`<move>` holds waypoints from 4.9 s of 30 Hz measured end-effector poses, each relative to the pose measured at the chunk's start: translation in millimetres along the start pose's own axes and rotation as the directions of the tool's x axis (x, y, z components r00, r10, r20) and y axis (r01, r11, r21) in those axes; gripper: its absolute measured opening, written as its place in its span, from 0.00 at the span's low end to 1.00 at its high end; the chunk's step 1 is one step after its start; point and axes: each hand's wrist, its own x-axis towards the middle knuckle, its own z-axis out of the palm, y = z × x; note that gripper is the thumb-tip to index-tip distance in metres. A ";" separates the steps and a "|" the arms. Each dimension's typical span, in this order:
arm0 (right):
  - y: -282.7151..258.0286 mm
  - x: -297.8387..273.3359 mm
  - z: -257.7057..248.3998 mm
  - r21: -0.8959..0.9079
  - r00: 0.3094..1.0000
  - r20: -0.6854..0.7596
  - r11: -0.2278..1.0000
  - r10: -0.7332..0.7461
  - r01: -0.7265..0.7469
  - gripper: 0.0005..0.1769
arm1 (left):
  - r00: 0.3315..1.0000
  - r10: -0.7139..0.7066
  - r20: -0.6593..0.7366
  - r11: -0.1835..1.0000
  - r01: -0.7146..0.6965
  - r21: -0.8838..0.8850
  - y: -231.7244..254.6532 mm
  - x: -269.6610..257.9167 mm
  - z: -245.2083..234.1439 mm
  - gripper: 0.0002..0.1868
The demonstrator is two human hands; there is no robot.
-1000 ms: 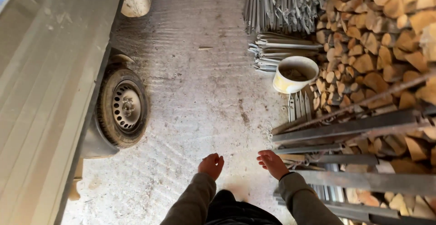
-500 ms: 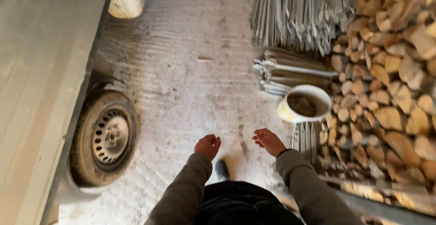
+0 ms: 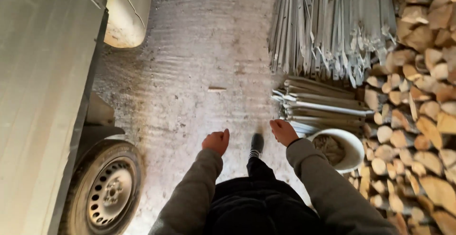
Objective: The person sweeps a concrete floor in a garage using a push broom. They gather dust and debris into a pile near a parked white van, a wheelbarrow, and stacked metal frames.
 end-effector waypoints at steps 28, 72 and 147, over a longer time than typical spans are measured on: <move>-358.8 617.0 -229.6 -0.044 0.988 -0.070 0.990 -0.136 0.133 0.34 | 0.998 -0.049 -0.038 0.970 0.038 -0.238 251.8 636.0 -274.6 0.49; -844.6 1693.5 -598.6 0.044 0.996 0.085 0.999 -0.019 0.016 0.20 | 0.998 -0.018 -0.064 0.920 -0.008 -0.391 629.5 1731.1 -712.0 0.48; -1668.3 2915.9 -785.3 -0.079 0.152 0.328 0.133 -0.932 0.988 0.05 | 0.648 -0.420 -0.636 0.857 0.052 -0.512 935.7 3060.0 -1287.1 0.35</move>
